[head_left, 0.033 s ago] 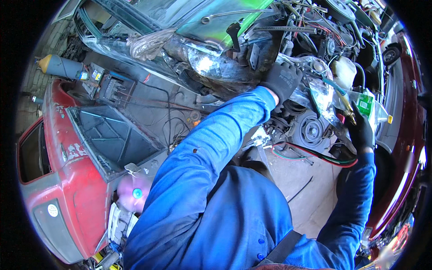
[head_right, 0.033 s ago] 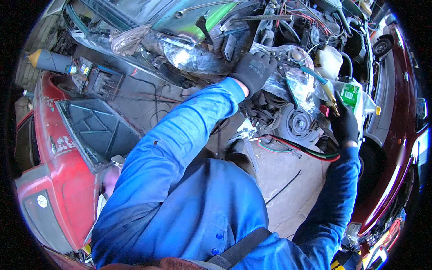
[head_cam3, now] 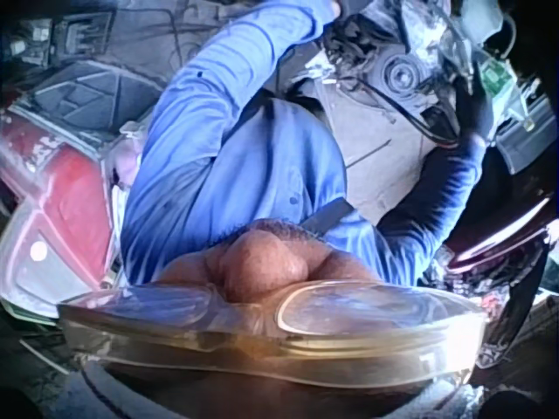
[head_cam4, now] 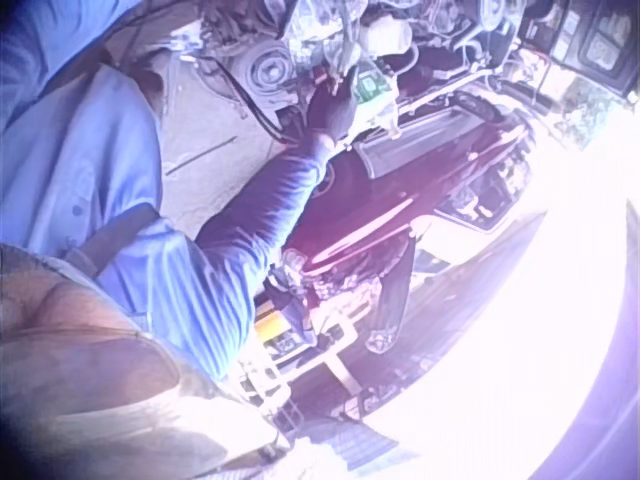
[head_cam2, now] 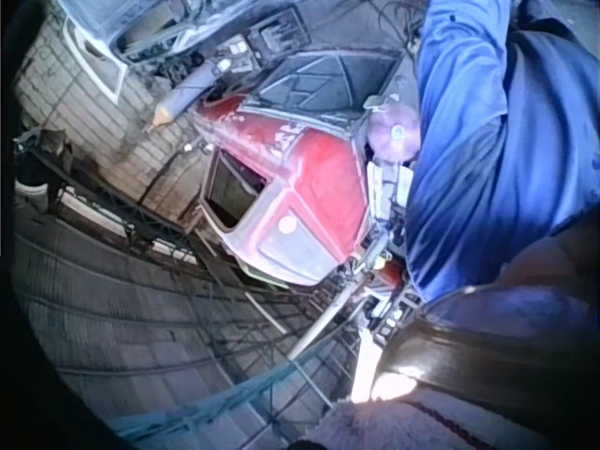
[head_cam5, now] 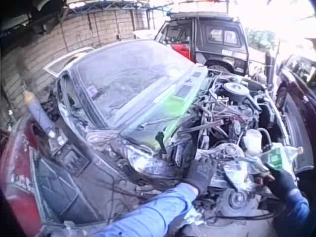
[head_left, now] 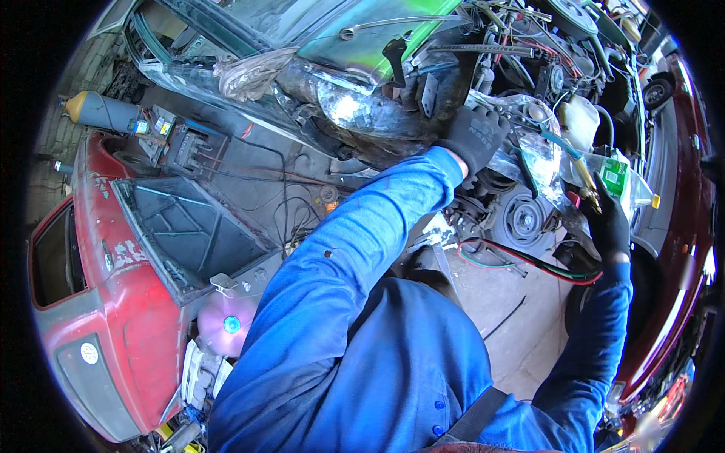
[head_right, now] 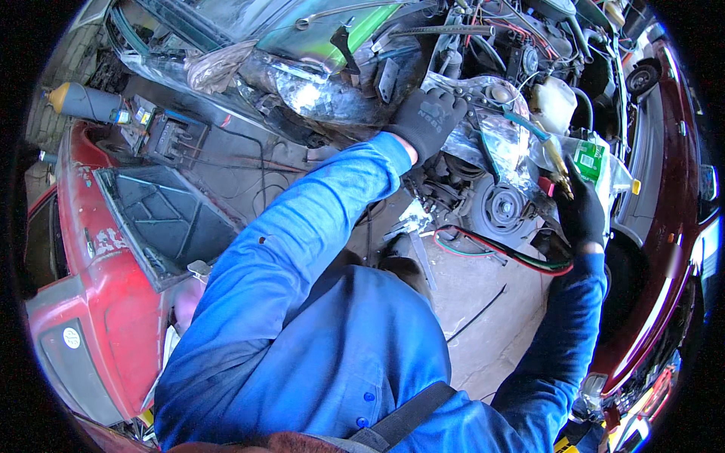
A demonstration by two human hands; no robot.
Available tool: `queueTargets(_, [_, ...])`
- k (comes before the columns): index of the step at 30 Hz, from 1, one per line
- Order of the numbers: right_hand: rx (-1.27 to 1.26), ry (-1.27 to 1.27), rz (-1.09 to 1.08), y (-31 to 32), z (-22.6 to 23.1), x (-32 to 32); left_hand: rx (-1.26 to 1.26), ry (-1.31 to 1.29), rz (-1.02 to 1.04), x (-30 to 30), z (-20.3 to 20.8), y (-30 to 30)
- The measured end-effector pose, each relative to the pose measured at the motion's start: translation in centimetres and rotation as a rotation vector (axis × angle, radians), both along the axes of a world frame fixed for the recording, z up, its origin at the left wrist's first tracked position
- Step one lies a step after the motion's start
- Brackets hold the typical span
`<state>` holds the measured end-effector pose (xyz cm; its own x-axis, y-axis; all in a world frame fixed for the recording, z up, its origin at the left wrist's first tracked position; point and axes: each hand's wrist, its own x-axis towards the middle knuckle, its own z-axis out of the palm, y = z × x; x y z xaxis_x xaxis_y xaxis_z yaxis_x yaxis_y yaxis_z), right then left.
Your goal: The person uses a welding torch to heat and fuse metal sections on the front of a car. They then use pliers to remove a small metal piece and an angle grinder to smooth the welded area. The person repeats the welding process on another section of the car's front frame.
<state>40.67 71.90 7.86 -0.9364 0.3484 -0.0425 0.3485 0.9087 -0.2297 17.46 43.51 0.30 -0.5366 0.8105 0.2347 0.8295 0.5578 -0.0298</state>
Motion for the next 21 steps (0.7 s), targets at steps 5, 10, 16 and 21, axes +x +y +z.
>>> queueTargets(5, [-0.057,0.150,-0.030,-3.5,2.9,3.6,0.370,-0.071,-0.096,-0.2,0.3,-2.8])
queueTargets(10, [-0.606,0.401,-0.537,-11.3,5.4,8.8,0.416,-0.438,-0.133,-0.5,-1.1,-5.7])
queueTargets(16, [-0.504,0.841,-0.549,-24.2,7.2,10.2,0.835,-0.469,-0.254,1.1,-0.2,-9.0])
queueTargets(21, [-0.555,0.833,-0.628,-30.7,10.5,10.7,0.976,-0.966,-0.258,2.7,-3.4,-17.9])
